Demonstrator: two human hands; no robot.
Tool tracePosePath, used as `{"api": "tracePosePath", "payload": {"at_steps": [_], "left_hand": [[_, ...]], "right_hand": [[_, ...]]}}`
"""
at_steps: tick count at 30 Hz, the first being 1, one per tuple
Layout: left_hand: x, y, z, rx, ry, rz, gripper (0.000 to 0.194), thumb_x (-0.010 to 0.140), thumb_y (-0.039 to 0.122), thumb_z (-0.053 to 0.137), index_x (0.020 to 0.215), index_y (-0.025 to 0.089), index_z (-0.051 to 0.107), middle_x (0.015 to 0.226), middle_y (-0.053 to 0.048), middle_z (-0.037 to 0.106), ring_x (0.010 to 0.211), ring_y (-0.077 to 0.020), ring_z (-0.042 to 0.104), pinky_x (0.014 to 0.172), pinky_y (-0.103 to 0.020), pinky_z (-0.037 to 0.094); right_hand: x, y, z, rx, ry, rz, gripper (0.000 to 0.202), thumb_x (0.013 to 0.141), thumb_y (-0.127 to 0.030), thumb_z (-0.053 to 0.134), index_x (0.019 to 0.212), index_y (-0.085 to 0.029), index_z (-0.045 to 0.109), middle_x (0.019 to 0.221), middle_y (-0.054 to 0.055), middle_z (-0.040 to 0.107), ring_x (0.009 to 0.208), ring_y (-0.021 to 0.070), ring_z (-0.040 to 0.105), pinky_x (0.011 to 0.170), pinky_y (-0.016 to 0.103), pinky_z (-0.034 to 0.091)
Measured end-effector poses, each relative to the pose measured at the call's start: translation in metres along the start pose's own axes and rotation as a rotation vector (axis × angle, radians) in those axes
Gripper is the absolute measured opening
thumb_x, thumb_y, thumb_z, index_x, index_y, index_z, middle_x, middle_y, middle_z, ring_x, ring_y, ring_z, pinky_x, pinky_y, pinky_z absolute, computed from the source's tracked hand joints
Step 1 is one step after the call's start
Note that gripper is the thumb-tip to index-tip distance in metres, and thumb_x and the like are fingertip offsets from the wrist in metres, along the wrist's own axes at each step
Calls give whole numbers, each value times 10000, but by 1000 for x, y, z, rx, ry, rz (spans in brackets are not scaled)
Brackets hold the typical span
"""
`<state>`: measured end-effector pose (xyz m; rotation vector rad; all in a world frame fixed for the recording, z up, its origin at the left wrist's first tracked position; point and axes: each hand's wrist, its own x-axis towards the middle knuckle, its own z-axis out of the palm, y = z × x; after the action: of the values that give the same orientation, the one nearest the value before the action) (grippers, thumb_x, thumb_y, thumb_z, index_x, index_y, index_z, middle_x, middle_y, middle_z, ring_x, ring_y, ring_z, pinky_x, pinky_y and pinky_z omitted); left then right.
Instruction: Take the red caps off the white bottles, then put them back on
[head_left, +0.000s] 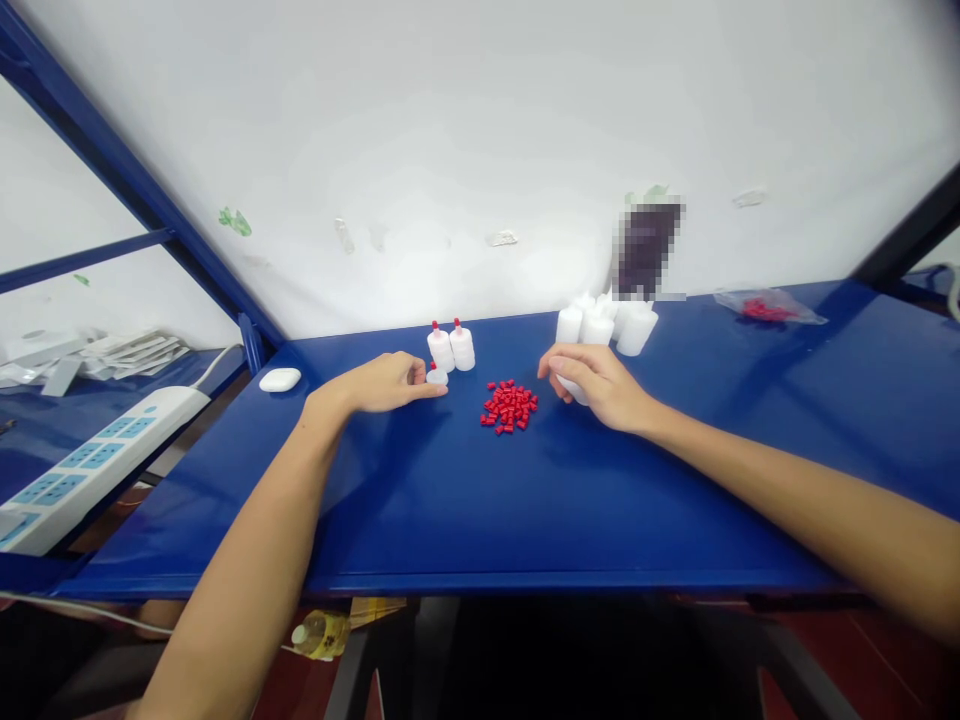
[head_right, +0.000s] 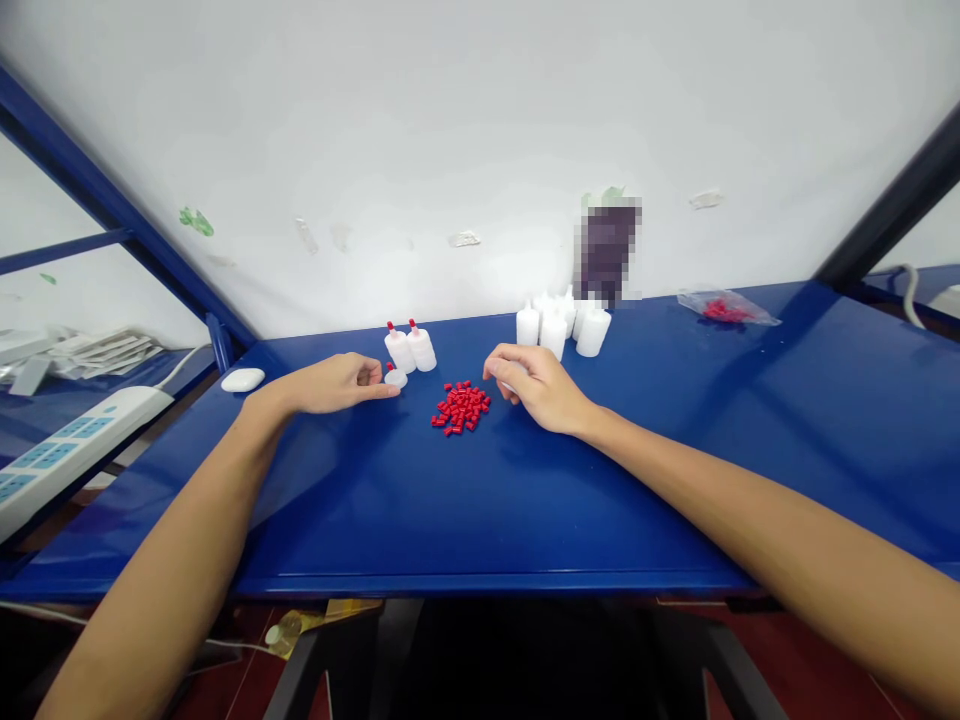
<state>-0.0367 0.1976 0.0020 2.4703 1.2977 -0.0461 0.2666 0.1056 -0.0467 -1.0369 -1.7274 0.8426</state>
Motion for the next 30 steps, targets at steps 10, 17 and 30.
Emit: {"api": "tracePosePath", "payload": {"at_steps": [10, 17, 30], "left_hand": [[16, 42, 39, -90, 354, 496, 253, 921, 336, 574, 987, 171, 755, 731, -33, 726, 603, -119, 596, 640, -243, 452], [27, 42, 53, 127, 417, 421, 336, 975, 238, 434, 1152, 151, 706, 1033, -96, 759, 844, -194, 687, 786, -305, 507], [26, 55, 53, -13, 425, 313, 212, 944, 282, 541, 1024, 166, 700, 758, -36, 668, 674, -153, 605, 641, -266, 441]], "right_hand": [[-1, -3, 3, 29, -10, -12, 325, 952, -442, 514, 821, -170, 634, 588, -18, 524, 556, 138, 507, 571, 281, 415], [-1, 0, 2, 126, -51, -28, 396, 958, -480, 457, 832, -160, 653, 589, -3, 559, 550, 141, 515, 555, 278, 398], [1, 6, 4, 208, -80, 45, 402, 956, -484, 428, 840, -162, 640, 516, -13, 568, 455, 129, 488, 482, 260, 353]]}}
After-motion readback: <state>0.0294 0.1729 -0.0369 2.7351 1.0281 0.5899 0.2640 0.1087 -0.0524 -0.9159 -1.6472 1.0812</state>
